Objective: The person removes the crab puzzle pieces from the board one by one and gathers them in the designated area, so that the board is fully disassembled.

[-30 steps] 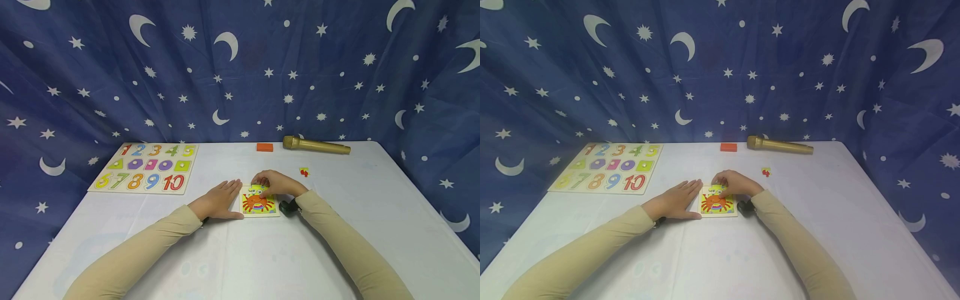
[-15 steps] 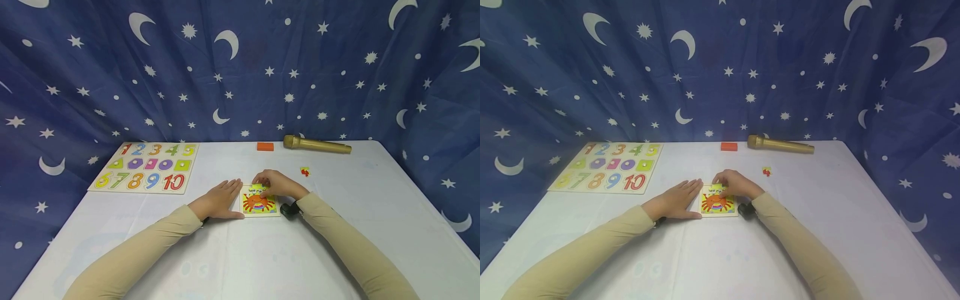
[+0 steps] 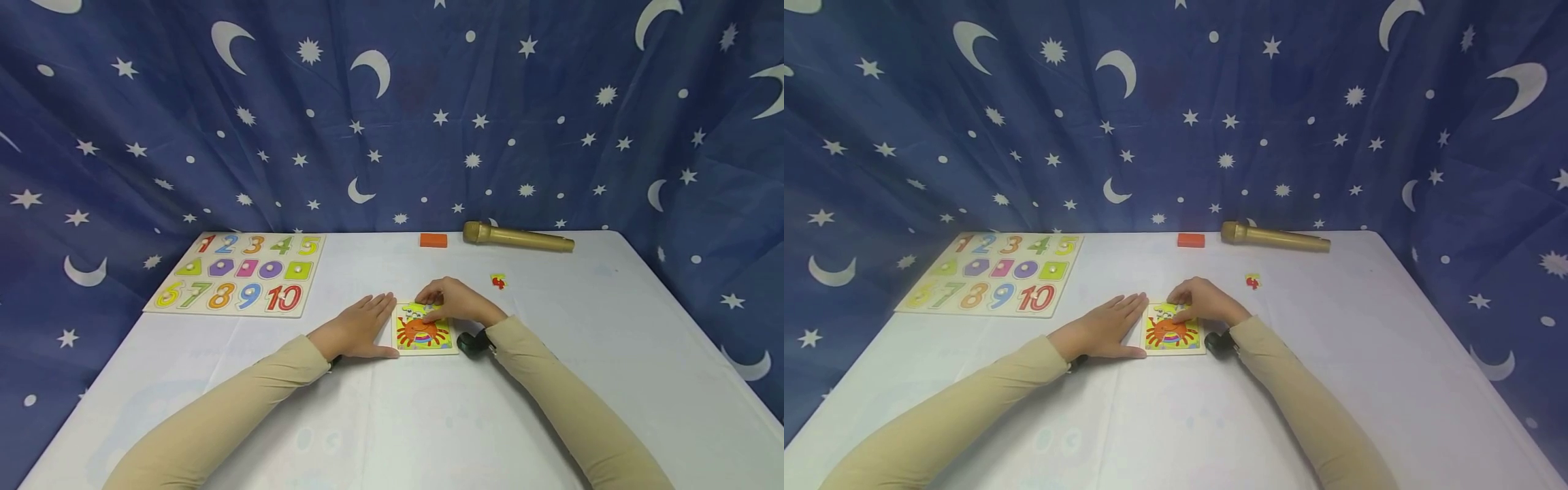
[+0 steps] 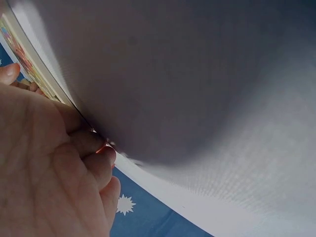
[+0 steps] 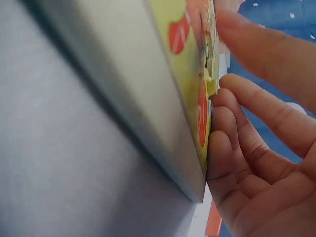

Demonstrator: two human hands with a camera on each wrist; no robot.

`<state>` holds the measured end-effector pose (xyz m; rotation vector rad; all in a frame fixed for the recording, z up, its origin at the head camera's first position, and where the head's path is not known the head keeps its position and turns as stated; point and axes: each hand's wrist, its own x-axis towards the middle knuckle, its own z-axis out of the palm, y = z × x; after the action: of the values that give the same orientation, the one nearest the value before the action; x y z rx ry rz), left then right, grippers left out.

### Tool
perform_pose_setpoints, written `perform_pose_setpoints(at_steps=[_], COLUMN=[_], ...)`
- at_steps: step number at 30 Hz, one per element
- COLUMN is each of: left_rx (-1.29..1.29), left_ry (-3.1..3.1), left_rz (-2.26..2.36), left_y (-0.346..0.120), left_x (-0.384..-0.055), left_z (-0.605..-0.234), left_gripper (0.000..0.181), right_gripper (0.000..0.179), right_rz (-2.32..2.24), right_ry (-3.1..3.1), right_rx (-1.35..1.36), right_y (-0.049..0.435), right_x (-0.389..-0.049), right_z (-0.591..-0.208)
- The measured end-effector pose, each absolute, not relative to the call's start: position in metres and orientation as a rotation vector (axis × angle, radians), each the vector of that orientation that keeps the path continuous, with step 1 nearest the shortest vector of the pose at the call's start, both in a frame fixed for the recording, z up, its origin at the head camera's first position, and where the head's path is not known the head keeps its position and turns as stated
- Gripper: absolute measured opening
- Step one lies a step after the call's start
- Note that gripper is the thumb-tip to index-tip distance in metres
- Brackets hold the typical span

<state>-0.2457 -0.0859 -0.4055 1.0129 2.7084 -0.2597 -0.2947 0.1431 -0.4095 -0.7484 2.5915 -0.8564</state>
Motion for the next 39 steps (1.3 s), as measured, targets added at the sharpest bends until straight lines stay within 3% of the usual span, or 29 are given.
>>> perform_pose_setpoints(at_steps=[9, 16, 27, 39], left_rx=[1.009, 1.001, 1.007, 1.0], left_ry=[2.708, 2.701, 2.706, 2.716], left_rz=[-0.264, -0.272, -0.266, -0.255], left_y=[-0.086, -0.085, -0.085, -0.085], left_x=[-0.246, -0.246, -0.246, -0.246], left_z=[-0.405, -0.405, -0.407, -0.408], left_gripper=[0.101, 0.101, 0.102, 0.102], right_gripper=[0.021, 0.025, 0.024, 0.02], right_rz=[-0.835, -0.792, -0.901, -0.864], right_ry=[2.595, 2.567, 2.422, 2.493], right_rx=[-0.746, -0.75, -0.483, -0.476], right_y=[0.139, 0.139, 0.132, 0.125], right_x=[-0.295, -0.298, -0.303, -0.303], right_z=[-0.408, -0.405, -0.391, -0.398])
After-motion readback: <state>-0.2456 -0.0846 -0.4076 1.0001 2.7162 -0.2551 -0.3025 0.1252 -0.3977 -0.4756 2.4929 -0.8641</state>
